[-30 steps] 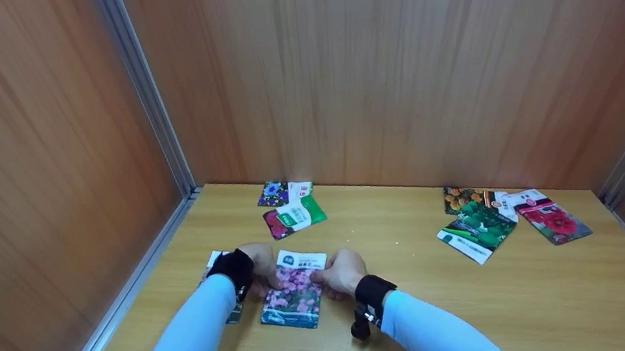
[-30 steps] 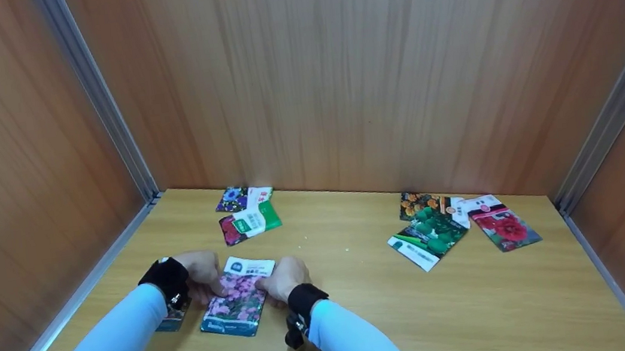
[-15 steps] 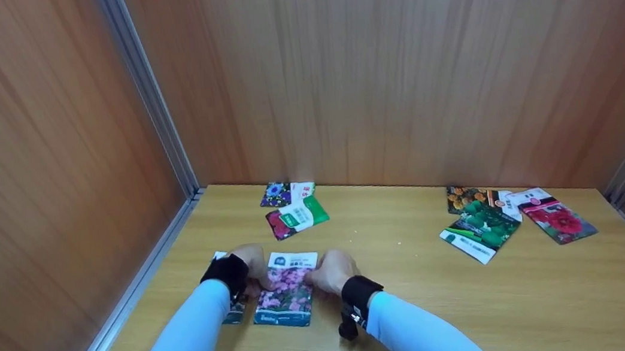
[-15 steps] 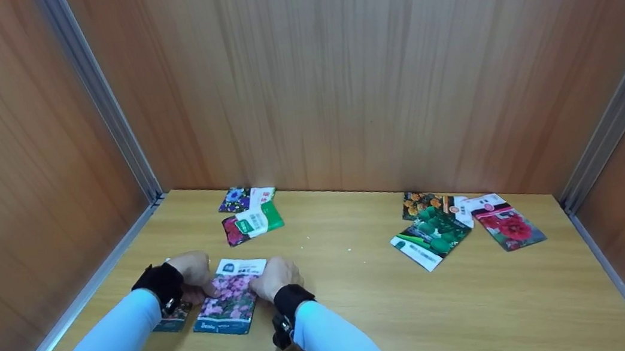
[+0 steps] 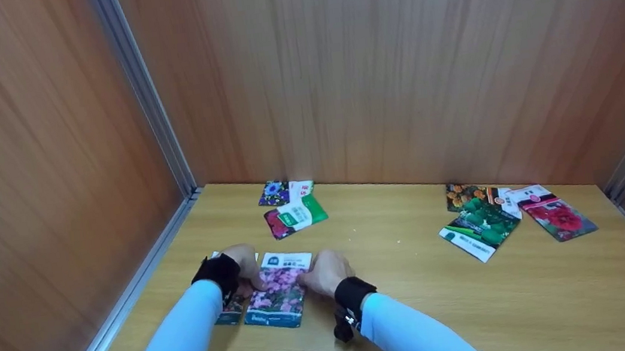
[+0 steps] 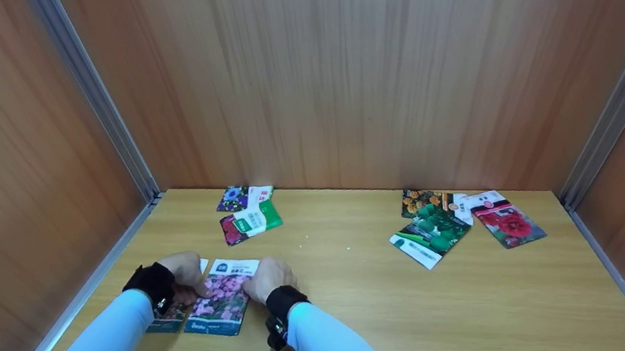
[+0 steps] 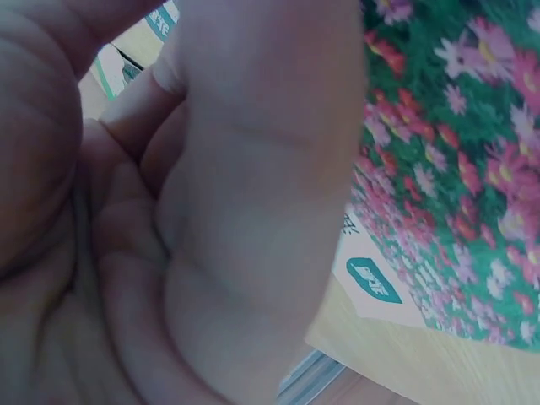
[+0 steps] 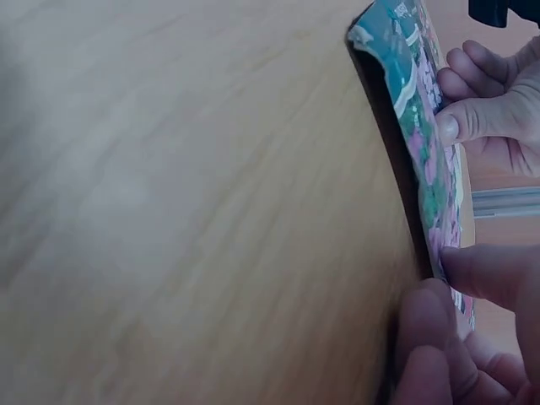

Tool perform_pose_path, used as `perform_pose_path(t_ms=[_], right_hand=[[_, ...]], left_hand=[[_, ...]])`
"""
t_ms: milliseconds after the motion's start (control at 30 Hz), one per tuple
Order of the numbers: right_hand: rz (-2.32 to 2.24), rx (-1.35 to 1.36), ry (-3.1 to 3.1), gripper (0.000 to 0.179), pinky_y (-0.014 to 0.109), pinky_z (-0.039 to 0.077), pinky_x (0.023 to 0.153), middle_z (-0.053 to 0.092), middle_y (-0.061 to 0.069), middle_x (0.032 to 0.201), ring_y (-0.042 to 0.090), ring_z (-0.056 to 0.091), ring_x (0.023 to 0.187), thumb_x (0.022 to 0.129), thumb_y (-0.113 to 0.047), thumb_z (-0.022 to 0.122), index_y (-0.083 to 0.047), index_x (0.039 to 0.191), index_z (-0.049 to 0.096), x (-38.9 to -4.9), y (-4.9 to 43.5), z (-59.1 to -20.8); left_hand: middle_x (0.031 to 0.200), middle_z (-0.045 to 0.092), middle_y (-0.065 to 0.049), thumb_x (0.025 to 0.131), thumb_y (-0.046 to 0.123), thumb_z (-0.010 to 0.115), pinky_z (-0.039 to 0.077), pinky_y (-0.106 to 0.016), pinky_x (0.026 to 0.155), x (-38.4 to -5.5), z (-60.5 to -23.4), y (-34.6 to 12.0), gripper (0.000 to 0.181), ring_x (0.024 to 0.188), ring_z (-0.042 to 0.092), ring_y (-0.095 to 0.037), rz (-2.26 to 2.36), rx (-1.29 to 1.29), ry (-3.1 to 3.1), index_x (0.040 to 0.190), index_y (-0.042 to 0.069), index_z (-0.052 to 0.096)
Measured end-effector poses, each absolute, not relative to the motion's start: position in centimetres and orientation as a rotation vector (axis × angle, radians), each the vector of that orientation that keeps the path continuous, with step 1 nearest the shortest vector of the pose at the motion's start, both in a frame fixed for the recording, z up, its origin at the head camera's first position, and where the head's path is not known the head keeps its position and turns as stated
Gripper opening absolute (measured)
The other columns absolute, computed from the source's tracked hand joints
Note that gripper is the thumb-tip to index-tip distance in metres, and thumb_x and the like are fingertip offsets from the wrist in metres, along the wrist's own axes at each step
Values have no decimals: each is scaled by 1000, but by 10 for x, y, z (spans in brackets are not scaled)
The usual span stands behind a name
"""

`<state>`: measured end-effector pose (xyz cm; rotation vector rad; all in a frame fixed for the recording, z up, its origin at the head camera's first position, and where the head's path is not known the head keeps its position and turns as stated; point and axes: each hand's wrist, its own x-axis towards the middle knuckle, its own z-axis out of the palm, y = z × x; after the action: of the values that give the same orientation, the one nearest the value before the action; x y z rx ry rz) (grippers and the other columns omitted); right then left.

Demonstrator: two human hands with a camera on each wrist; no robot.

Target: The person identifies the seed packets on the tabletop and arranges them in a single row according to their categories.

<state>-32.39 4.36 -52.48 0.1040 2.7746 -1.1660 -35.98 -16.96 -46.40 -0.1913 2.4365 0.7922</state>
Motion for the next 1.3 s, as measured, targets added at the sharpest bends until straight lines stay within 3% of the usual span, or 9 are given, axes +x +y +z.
perform_pose_path(t_ms=[333,567,833,1100,1200,1300], right_hand=[[-1091,121,2835,26,34,46,63,66,-1,80,20,60,71,88,-37,88,-17,82,73,-319,40,-524],[-957,-28,3067,31,35,47,61,65,-7,73,16,60,69,87,-41,87,-20,71,70,-315,39,-532],[-1065,-128,2993,32,31,43,59,63,-7,69,14,57,65,93,-41,82,-21,72,68,-313,44,-535],[-1146,-91,2893,34,32,44,63,65,-5,69,16,59,68,95,-47,79,-22,73,71,-319,66,-531],[-1148,-47,2884,33,33,45,63,67,-5,66,16,62,65,96,-49,77,-22,77,72,-323,77,-525],[-1148,-10,2894,33,33,45,63,68,-4,63,17,64,61,96,-51,75,-22,81,72,-329,89,-518]], left_hand=[[79,75,-11,84,6,89,57,-27,56,-363,-463,-166,10,61,68,-16,652,-154,2497,86,4,79],[77,74,-11,84,2,86,55,-25,53,-359,-456,-162,7,61,68,-15,607,-79,2528,83,4,80],[82,72,-11,85,5,87,52,-23,53,-357,-451,-161,12,60,63,-13,585,-96,2513,91,6,77],[72,71,-7,79,9,88,49,-26,50,-365,-456,-150,12,54,59,-14,497,74,2621,77,6,77],[77,71,-7,80,17,90,50,-28,52,-373,-457,-143,20,59,62,-17,491,81,2699,85,6,74],[88,72,-10,85,25,89,55,-33,61,-381,-457,-136,33,68,67,-21,548,44,2743,104,3,73]])
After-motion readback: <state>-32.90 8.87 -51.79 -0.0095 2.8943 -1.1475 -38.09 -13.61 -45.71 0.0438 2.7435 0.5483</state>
